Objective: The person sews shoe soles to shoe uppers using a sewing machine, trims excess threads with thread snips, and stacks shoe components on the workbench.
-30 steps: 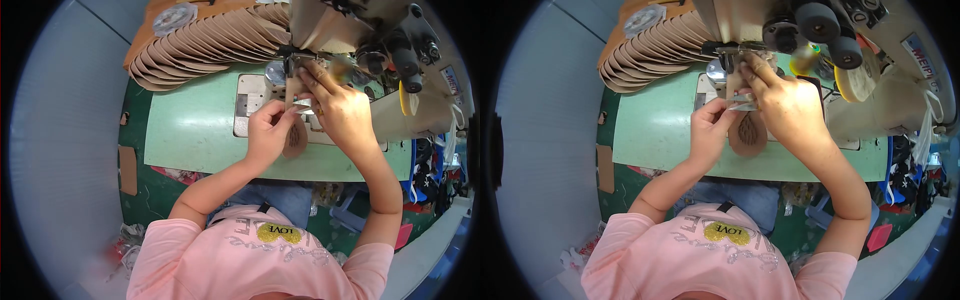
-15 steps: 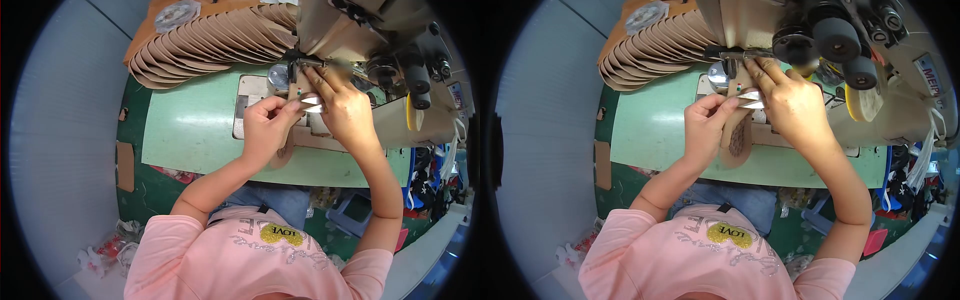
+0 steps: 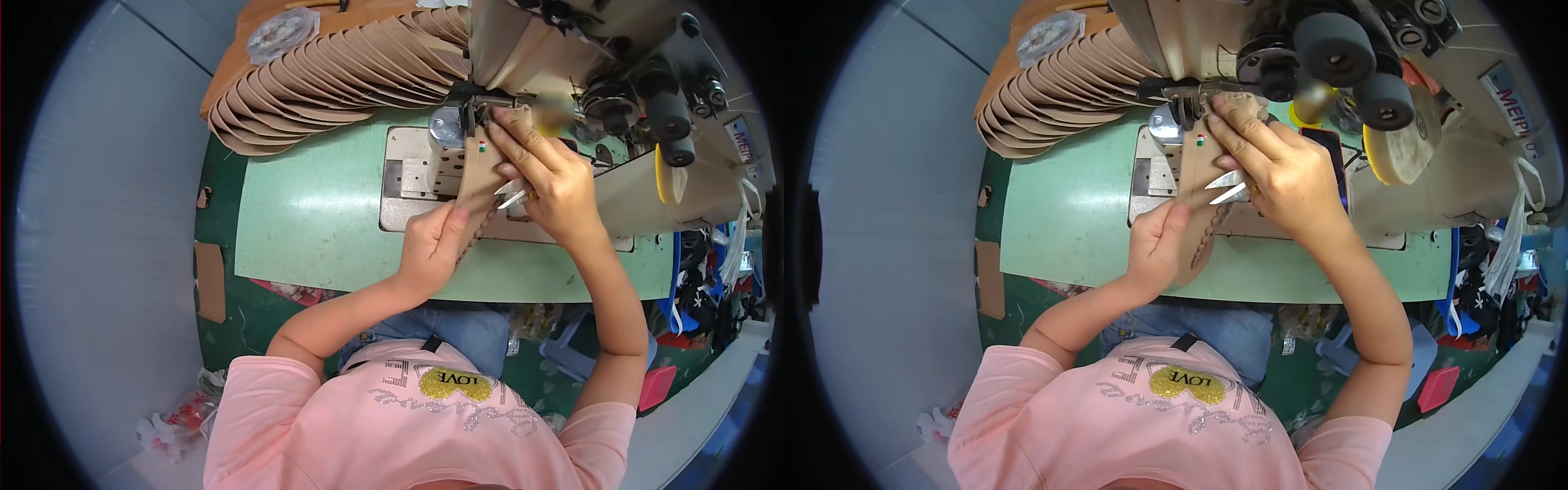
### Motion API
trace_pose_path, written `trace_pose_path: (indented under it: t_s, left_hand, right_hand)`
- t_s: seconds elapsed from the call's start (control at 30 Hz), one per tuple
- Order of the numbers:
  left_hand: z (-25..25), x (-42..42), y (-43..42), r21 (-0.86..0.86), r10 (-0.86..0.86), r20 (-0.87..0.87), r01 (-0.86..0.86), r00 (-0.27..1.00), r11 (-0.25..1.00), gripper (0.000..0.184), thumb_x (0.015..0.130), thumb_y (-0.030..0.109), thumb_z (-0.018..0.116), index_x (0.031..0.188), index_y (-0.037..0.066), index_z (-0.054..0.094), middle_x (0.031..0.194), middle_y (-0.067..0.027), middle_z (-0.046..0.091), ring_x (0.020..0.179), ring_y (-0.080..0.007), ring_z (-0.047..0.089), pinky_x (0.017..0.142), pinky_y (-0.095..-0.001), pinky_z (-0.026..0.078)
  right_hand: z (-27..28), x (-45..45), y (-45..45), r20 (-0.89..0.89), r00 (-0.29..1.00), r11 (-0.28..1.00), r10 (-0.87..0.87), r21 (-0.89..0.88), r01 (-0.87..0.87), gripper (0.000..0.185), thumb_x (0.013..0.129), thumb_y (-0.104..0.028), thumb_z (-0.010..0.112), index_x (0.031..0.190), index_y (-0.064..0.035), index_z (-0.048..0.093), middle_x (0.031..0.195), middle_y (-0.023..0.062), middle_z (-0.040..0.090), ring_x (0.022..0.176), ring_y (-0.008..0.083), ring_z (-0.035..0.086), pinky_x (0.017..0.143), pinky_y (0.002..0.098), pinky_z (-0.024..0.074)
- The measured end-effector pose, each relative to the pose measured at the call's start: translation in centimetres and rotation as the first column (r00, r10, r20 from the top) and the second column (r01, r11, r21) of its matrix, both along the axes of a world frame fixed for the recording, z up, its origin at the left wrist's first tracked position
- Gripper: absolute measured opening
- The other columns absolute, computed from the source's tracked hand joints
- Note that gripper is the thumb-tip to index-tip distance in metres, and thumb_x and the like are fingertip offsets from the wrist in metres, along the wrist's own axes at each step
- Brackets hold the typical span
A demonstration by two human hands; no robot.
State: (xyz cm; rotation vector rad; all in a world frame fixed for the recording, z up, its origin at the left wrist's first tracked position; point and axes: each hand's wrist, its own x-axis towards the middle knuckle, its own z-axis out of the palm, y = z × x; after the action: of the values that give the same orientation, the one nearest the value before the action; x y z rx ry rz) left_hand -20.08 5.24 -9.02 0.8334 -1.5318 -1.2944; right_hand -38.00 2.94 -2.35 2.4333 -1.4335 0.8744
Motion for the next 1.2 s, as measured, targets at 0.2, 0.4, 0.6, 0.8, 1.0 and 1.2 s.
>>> trace_pose_path:
  t_s: [0.2, 0.4, 0.6, 0.8, 1.0, 1.2]
  left_hand:
    - [0.0, -0.9, 0.1, 0.129, 0.070, -0.081, -0.059, 0.994, 0.990, 0.035, 0.098, 0.025, 0.042, 0.088, -0.003, 0.060, 0.059, -0.0002, 0.052, 0.055, -0.0033, 0.041, 0.048, -0.0231, 0.036]
    - [0.4, -1.2, -0.3, 0.255, 0.044, -0.170, 0.001, 0.984, 0.967, 0.037, 0.099, 0.027, 0.042, 0.080, -0.001, 0.057, 0.060, 0.0039, 0.050, 0.056, -0.0017, 0.039, 0.049, -0.0212, 0.033]
    - [1.0, -1.8, -0.2, 0.271, 0.113, -0.178, -0.062, 0.977, 0.961, 0.035, 0.099, 0.026, 0.043, 0.084, -0.001, 0.060, 0.065, 0.0030, 0.054, 0.059, -0.0015, 0.041, 0.051, -0.0212, 0.036]
    - [2.7, -1.7, -1.1, 0.298, 0.070, -0.185, -0.012, 0.980, 0.954, 0.034, 0.098, 0.026, 0.045, 0.085, -0.001, 0.060, 0.068, 0.0030, 0.057, 0.061, -0.0013, 0.044, 0.054, -0.0198, 0.038]
    - [3.3, -1.9, -0.9, 0.342, 0.086, -0.240, 0.001, 0.967, 0.940, 0.035, 0.098, 0.026, 0.046, 0.081, -0.001, 0.060, 0.068, 0.0046, 0.054, 0.060, -0.0010, 0.041, 0.053, -0.0196, 0.035]
    - [3.6, -1.7, -2.0, 0.409, 0.068, -0.282, 0.056, 0.957, 0.911, 0.034, 0.098, 0.027, 0.045, 0.085, -0.001, 0.060, 0.070, 0.0041, 0.056, 0.063, -0.0010, 0.044, 0.055, -0.0192, 0.037]
  right_hand:
    - [0.0, -0.4, -0.9, -0.017, 1.000, 0.998, 0.022, -0.064, -0.023, 0.044, 0.072, -0.012, 0.067, 0.116, -0.0083, 0.061, 0.120, 0.0036, 0.059, 0.078, 0.0236, 0.061, 0.067, 0.0310, 0.0526]
    - [0.1, -1.0, -1.3, -0.013, 0.999, 0.999, 0.032, 0.010, -0.032, 0.049, 0.072, -0.011, 0.066, 0.121, -0.0090, 0.058, 0.122, 0.0067, 0.057, 0.088, 0.0275, 0.059, 0.072, 0.0348, 0.0509]
    - [-2.5, -0.3, 1.0, 0.175, 0.983, 0.996, 0.050, -0.079, -0.037, 0.047, 0.077, -0.021, 0.066, 0.120, -0.0059, 0.058, 0.125, 0.0139, 0.054, 0.082, 0.0290, 0.059, 0.068, 0.0336, 0.0504]
    - [-11.0, 2.6, 9.9, 0.319, 0.932, 0.975, 0.170, -0.195, -0.111, 0.043, 0.073, -0.035, 0.072, 0.105, -0.0083, 0.064, 0.120, 0.0197, 0.055, 0.068, 0.0245, 0.058, 0.054, 0.0312, 0.0482]
    - [-13.3, 2.4, 11.4, 0.197, 0.980, 0.945, -0.007, -0.320, 0.071, 0.031, 0.069, -0.014, 0.072, 0.099, -0.0152, 0.066, 0.118, 0.0164, 0.058, 0.053, 0.0145, 0.047, 0.045, 0.0239, 0.0392]
    - [-10.1, 2.5, 11.6, 0.214, 0.974, 0.950, -0.072, -0.283, 0.132, 0.029, 0.068, -0.008, 0.067, 0.097, -0.0165, 0.070, 0.113, 0.0145, 0.063, 0.051, 0.0107, 0.045, 0.043, 0.0217, 0.0364]
